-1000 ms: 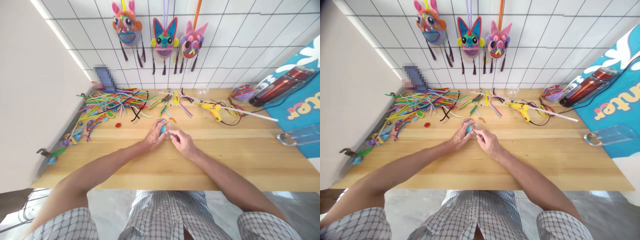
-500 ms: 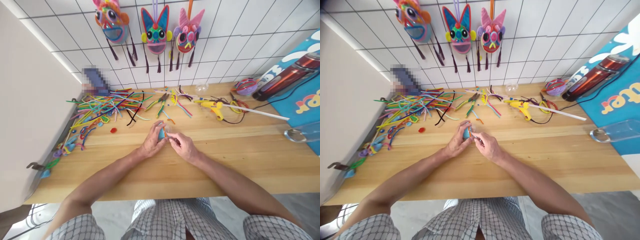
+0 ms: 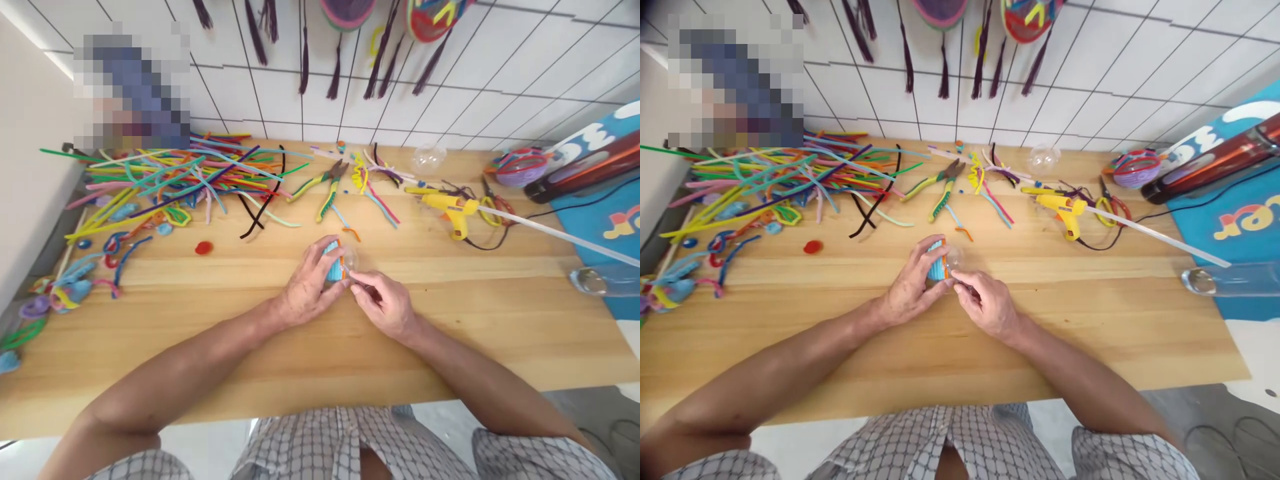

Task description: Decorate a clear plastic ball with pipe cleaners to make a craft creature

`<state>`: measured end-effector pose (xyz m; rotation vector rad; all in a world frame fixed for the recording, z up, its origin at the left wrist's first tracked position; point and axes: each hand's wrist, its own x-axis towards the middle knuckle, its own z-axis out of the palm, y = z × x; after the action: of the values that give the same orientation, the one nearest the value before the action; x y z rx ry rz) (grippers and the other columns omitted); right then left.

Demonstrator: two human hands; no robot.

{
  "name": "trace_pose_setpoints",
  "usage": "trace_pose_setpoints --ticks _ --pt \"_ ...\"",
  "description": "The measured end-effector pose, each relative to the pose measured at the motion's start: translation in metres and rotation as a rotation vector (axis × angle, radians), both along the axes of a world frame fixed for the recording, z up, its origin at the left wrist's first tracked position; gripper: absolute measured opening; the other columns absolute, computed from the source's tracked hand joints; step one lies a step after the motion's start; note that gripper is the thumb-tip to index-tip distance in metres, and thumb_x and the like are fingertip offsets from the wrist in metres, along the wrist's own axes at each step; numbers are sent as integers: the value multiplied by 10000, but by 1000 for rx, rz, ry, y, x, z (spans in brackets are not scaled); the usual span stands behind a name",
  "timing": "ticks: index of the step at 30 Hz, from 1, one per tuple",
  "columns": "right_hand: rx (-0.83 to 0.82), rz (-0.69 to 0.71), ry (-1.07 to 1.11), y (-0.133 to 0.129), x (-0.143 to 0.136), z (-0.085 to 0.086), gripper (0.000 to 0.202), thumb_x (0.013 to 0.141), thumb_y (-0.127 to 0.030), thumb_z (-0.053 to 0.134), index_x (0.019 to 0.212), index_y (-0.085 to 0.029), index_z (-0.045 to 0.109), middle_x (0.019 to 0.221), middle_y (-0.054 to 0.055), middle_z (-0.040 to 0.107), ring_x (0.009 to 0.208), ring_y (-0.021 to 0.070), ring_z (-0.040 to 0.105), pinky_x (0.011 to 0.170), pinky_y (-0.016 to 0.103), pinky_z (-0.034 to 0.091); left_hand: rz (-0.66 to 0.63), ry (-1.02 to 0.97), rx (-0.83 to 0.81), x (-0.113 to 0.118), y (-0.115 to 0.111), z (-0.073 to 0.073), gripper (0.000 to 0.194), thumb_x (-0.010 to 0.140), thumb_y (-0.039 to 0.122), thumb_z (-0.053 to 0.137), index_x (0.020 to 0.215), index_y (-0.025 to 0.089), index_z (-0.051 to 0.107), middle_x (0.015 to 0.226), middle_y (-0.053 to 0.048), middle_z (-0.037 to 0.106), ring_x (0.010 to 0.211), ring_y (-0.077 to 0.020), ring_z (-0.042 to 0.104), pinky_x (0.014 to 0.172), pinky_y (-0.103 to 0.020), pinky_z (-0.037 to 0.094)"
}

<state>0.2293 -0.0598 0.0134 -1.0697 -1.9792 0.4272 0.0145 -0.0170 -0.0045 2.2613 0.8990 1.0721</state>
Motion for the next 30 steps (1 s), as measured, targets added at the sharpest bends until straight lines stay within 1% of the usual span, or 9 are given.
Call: trace_pose_setpoints --ticks 8,16,22,26,30 --pt "-37 -7 12 -2 -1 2 268 1055 -185 623 1306 -238 699 988 51 823 731 137 739 661 241 618 4 12 -19 0 0 2 602 1071 328 607 1606 268 338 1591 -218 423 1535 -337 437 1212 -570 468" --pt "-47 6 9 -2 -1 2 254 1064 -196 613 1303 -226 695 983 49 814 694 123 705 661 235 600 -9 21 -2 -1 0 2 610 1069 330 611 1607 267 330 1592 -221 417 1545 -342 425 1220 -565 452" --pt "-58 -2 13 -2 0 2 265 1058 -195 613 1304 -232 702 978 51 820 699 132 720 648 235 601 -13 15 2 0 1 4 595 1072 312 602 1599 259 330 1575 -223 424 1531 -333 435 1207 -555 466" --pt "-108 -11 17 -4 1 1 256 1047 -211 625 1285 -240 717 1015 61 835 704 139 735 662 250 622 -15 10 -12 0 0 3 609 1069 324 605 1607 276 323 1591 -216 419 1538 -338 431 1211 -566 461" --pt "-217 -39 62 -7 0 0 235 1041 -263 640 1255 -238 734 966 55 837 631 128 714 640 255 624 -14 25 -36 -1 0 3 610 1072 340 599 1613 288 323 1603 -211 417 1540 -342 432 1208 -574 465"
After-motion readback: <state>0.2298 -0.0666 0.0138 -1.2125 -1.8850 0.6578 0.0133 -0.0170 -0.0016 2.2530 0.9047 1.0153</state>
